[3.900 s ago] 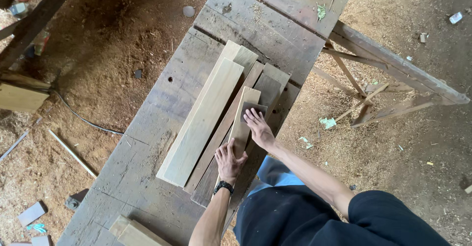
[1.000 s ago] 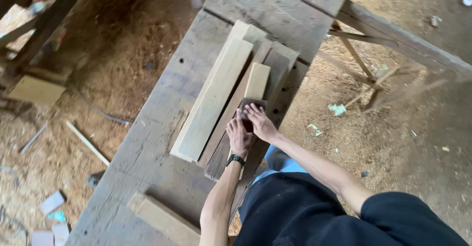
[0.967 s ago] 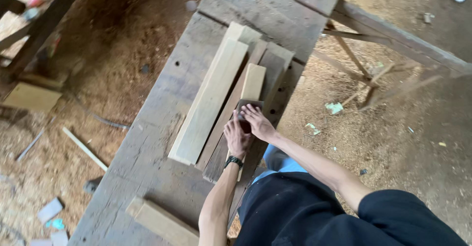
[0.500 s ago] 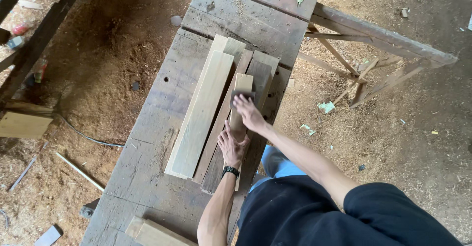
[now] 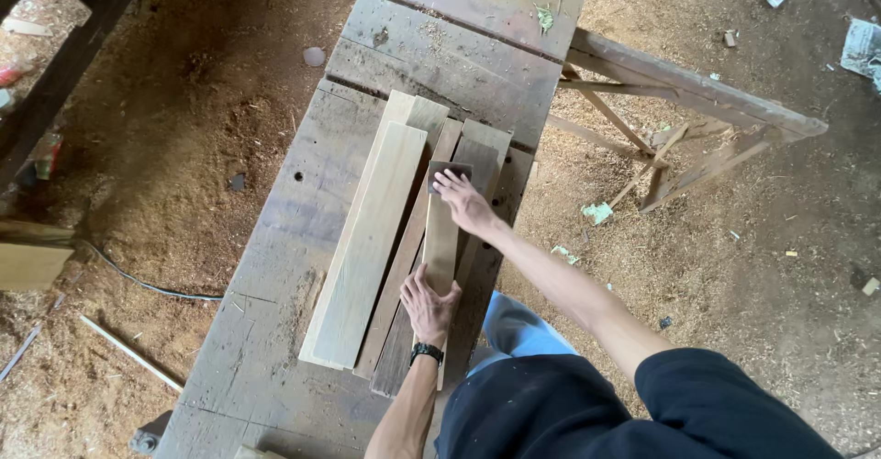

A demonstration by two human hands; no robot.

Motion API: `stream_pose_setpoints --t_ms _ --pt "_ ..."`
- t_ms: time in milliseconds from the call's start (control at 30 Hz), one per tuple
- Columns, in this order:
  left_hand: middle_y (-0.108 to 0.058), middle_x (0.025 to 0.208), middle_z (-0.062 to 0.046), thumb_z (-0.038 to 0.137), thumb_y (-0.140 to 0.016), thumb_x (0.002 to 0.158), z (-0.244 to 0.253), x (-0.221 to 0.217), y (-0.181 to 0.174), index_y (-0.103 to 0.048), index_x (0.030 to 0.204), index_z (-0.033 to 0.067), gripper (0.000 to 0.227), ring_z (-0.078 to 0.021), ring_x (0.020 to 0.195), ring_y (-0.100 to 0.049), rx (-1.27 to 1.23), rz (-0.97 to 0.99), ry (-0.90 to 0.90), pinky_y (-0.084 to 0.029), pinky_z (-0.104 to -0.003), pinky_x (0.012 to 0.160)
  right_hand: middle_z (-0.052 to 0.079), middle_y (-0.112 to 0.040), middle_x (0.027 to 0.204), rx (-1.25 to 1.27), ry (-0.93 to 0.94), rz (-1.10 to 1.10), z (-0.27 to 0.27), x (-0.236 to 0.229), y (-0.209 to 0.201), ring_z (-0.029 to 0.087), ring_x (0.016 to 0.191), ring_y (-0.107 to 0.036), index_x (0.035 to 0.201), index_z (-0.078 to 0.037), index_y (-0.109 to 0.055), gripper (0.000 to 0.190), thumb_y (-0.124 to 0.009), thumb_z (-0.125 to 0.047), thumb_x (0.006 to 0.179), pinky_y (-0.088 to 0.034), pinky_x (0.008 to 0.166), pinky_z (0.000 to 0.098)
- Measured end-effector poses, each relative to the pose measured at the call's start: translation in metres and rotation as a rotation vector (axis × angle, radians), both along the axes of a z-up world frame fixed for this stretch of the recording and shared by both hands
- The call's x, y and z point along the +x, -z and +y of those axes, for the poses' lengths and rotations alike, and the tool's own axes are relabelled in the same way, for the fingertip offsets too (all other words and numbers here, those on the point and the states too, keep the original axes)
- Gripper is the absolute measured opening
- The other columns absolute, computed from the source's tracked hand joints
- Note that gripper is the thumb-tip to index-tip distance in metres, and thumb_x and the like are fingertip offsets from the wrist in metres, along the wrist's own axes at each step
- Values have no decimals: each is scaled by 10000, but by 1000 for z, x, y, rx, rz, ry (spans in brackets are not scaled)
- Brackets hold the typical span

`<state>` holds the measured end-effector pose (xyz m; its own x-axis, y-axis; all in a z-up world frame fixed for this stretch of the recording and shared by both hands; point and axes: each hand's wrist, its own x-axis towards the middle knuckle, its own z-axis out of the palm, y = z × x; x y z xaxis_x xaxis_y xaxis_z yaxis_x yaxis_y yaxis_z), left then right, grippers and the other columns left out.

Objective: The person sands several wooden planks by hand using a piece of sandpaper on a wooden workbench.

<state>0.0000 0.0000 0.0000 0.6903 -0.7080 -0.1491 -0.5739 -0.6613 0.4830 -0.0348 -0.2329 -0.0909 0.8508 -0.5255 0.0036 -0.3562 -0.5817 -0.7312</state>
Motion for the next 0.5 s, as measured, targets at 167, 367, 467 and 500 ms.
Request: stream_pose_setpoints --t_ms 167,367,467,500 --pt "-534 1268 -133 435 -826 711 0 2 6 -469 1362 95 817 -359 1199 -483 7 0 17 -385 -508 1041 106 -403 1591 -122 -285 -49 61 -26 -17 293 1508 -321 1458 -100 -527 582 -415 83 916 -140 1271 491" --pt "-532 1273 -129 427 -824 722 -3 0 1 -466 1401 120 826 -352 1197 -486 27 16 -5 -395 -501 1044 53 -503 1566 -119 -375 -180 -10 -9 10 225 1503 -421 1389 -114 -632 404 -451 18 1052 -269 1318 405" --pt "-535 1267 -131 419 -826 722 -4 -1 -1 -462 1405 120 830 -358 1198 -485 5 -10 9 -392 -511 1034 127 -487 1549 -136 -76 -41 -40 14 14 297 1475 -411 1345 -49 -628 353 -439 -41 1047 -238 1274 444" --pt "-536 1265 -130 417 -824 721 -4 -1 -1 -461 1407 121 831 -357 1199 -486 5 -11 8 -393 -511 1036 152 -481 1544 -142 25 2 -41 20 12 321 1466 -407 1331 -28 -627 345 -435 -60 1046 -228 1260 457"
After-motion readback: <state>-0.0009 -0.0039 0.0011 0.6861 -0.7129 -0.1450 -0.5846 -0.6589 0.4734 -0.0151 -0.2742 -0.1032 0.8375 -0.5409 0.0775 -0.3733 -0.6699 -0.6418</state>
